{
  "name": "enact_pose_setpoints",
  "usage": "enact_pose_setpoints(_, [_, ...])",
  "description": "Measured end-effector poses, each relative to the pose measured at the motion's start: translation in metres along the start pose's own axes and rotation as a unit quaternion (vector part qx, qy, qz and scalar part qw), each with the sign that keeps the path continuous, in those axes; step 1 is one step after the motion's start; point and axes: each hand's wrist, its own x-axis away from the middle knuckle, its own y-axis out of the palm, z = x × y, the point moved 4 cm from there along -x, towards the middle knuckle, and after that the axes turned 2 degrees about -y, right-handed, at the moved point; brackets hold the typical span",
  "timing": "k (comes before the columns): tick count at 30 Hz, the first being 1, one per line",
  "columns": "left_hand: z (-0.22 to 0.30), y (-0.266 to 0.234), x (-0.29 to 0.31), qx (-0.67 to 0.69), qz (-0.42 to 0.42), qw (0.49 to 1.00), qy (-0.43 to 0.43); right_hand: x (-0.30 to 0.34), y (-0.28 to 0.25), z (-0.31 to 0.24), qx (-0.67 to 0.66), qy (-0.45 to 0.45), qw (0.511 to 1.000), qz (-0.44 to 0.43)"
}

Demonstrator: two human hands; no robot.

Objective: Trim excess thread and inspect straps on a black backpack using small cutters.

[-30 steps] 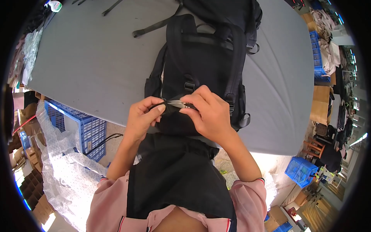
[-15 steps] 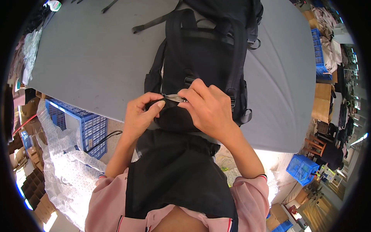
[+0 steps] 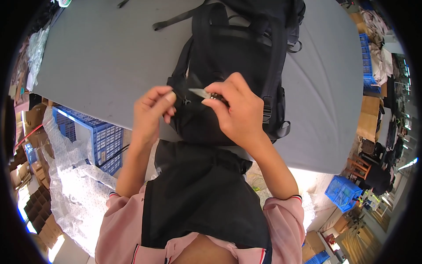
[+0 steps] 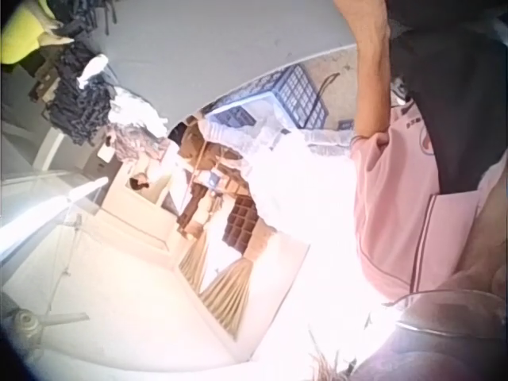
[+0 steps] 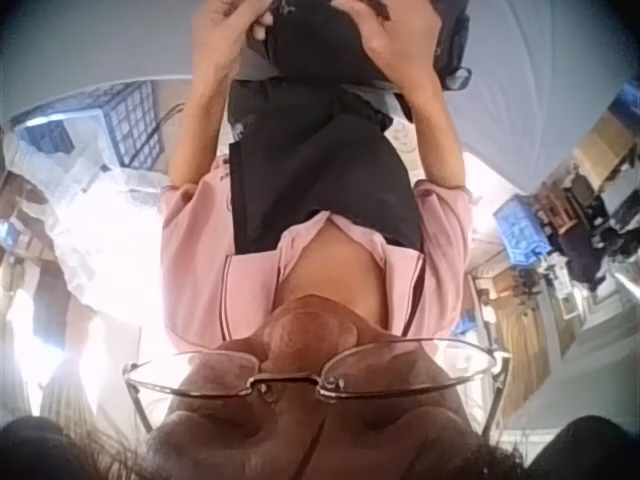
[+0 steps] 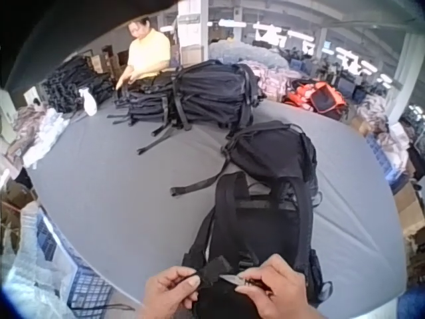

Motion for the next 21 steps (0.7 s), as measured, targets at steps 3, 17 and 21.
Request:
enact_pose_setpoints(3, [0.004, -0.02, -0.022, 0.052, 0.061, 0.995, 0.067, 0.014, 0.001, 0.024, -0.108, 0.072, 0.991, 0.041])
enact_pose_setpoints(17, [-0.036, -0.006, -0.01, -0.554, -0.169, 0.785, 0.22, 0.129, 0.041, 0.015, 0.047, 0.19, 0.971, -0.141])
enact_pose_setpoints(21, [-0.047, 0.009, -0.024, -0.59, -0.368, 0.704, 0.144, 0.144, 0.044, 0.023, 0.125, 0.193, 0.968, -0.102])
